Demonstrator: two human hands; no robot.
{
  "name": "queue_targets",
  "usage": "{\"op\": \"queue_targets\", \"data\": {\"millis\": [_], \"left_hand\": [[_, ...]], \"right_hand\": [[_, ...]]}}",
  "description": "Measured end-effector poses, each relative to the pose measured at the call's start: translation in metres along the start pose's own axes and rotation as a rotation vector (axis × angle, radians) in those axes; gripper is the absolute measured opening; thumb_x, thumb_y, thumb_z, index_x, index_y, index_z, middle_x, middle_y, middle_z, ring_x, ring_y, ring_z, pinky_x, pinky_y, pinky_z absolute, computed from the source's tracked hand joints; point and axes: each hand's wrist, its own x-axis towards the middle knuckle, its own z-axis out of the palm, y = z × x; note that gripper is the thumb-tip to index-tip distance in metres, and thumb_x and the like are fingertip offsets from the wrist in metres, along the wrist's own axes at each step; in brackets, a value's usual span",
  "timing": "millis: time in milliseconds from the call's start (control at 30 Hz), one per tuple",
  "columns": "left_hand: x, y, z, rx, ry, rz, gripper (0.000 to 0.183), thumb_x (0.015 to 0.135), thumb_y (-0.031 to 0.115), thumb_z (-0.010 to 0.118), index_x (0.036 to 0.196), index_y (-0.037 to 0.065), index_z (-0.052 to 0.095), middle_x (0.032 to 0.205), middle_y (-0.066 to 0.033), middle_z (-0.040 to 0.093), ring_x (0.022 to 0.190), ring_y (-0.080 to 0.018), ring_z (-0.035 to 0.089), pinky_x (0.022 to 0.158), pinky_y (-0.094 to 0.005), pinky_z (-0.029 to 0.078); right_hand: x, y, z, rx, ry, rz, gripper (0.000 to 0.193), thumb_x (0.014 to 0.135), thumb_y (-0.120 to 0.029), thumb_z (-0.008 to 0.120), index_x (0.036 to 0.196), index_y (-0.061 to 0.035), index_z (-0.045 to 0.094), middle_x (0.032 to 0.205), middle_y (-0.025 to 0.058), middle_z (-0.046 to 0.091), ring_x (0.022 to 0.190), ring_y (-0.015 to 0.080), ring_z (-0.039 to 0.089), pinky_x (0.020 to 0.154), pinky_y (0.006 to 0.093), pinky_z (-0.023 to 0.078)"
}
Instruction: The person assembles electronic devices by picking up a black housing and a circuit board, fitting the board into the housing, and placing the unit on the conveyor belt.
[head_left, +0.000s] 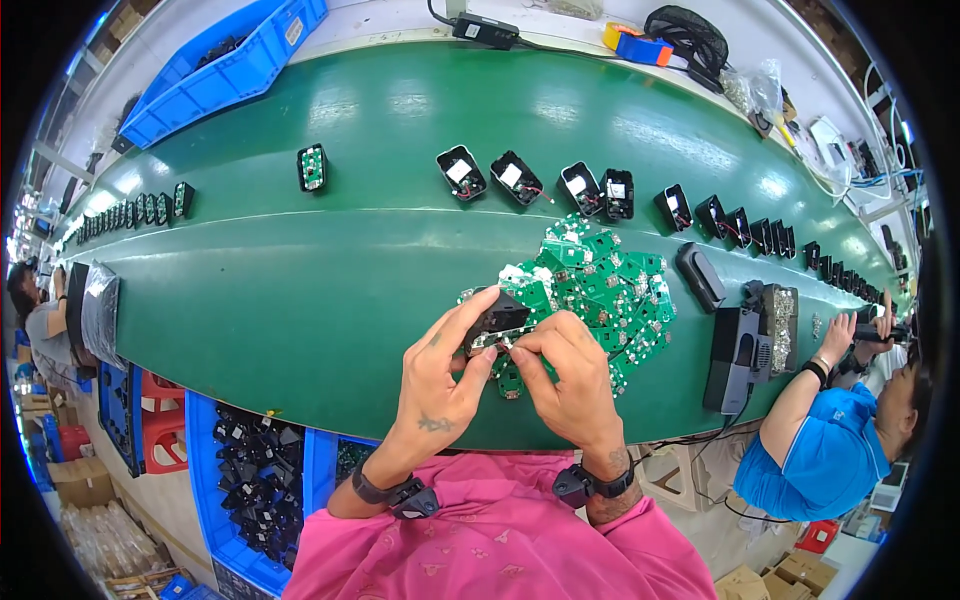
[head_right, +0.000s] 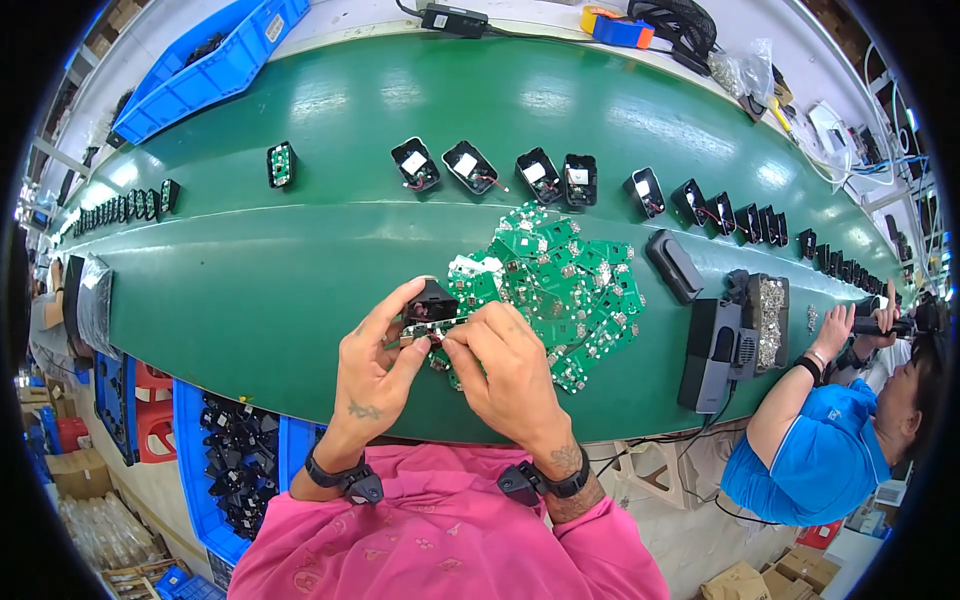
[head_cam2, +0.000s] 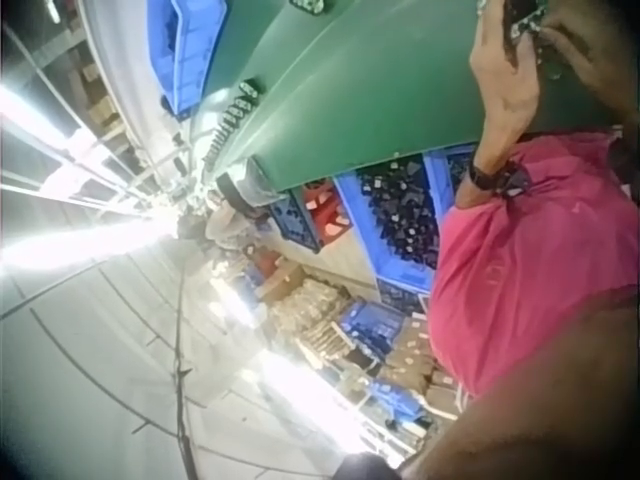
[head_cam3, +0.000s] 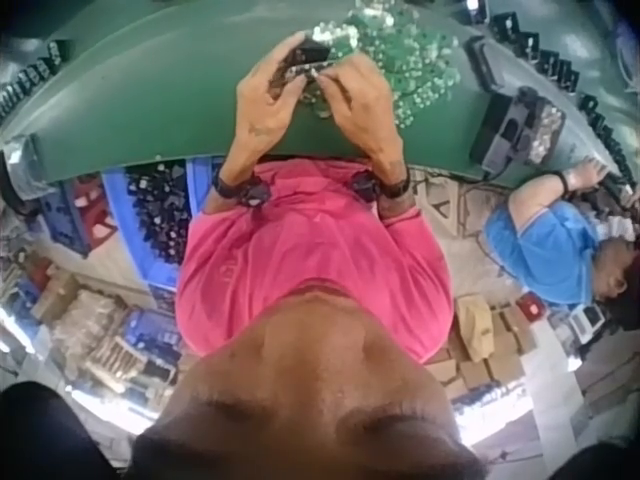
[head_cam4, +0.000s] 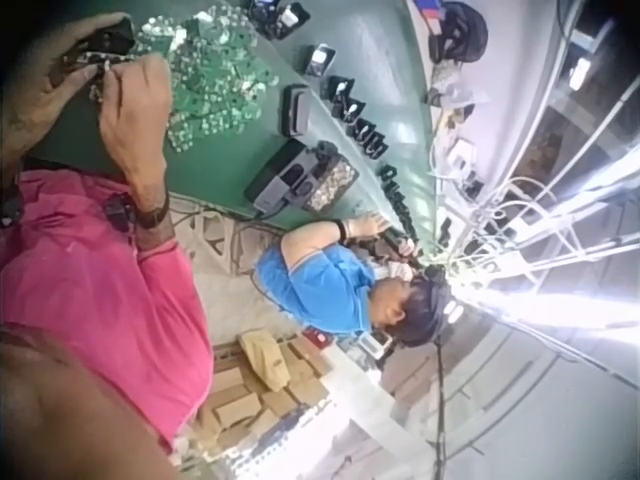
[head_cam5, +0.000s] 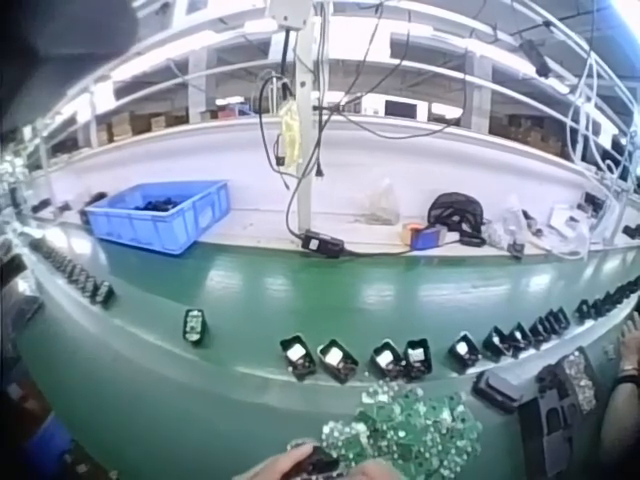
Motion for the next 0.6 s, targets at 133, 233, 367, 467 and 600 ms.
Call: {"op": "queue_targets", "data": {"millis": [133,233,367,467,600], "left_hand": [[0.0013,0.0066,-0.0008,0.159,-0.026,-0.004,0.055,0.084,-0.010,0.059,0.137,0.006,0.055,0.124,-0.0204,0.061,0.105,-0.0274,0.067,0.080,-0.0328,0.057],[0.0004,0.0020,0.0008,0.319,-0.022,0.140,0.056,0.083,-0.009,0.060,0.136,0.007,0.055,0.122,-0.0241,0.061,0.107,-0.0390,0.064,0.085,-0.0388,0.055],[0.0002,-0.0001,0.0032,0.355,-0.007,0.149,0.055,0.083,-0.008,0.060,0.136,0.008,0.056,0.122,-0.0257,0.060,0.108,-0.0448,0.061,0.089,-0.0435,0.053],[0.0015,0.0004,0.0034,0.410,-0.008,0.180,0.056,0.083,-0.007,0.059,0.136,0.009,0.056,0.121,-0.0260,0.060,0.103,-0.0445,0.063,0.084,-0.0434,0.054],[0.0022,0.0011,0.0068,0.521,0.005,0.207,0.057,0.080,-0.012,0.060,0.134,0.007,0.057,0.118,-0.0222,0.063,0.100,-0.0385,0.067,0.082,-0.0374,0.055]], "right_hand": [[0.0003,0.0016,0.0007,-0.050,-0.015,-0.033,0.010,0.080,0.000,0.070,0.086,-0.0016,0.062,0.083,0.0101,0.058,0.077,0.0297,0.056,0.068,0.0389,0.044],[0.0006,0.0015,0.0024,-0.130,-0.041,-0.096,0.010,0.080,0.001,0.067,0.087,-0.0009,0.061,0.084,0.0108,0.054,0.077,0.0301,0.053,0.068,0.0409,0.044],[-0.0003,0.0037,0.0017,-0.166,-0.076,-0.109,0.010,0.080,0.002,0.066,0.088,-0.0010,0.061,0.085,0.0105,0.053,0.078,0.0297,0.052,0.069,0.0407,0.044],[-0.0002,0.0040,0.0036,-0.146,-0.073,-0.104,0.012,0.079,0.004,0.068,0.088,-0.0008,0.061,0.085,0.0115,0.053,0.078,0.0318,0.052,0.066,0.0418,0.043],[-0.0009,0.0080,0.0081,-0.166,-0.045,-0.088,0.011,0.079,0.003,0.067,0.088,-0.0001,0.061,0.084,0.0122,0.053,0.078,0.0324,0.052,0.067,0.0420,0.044]]}}
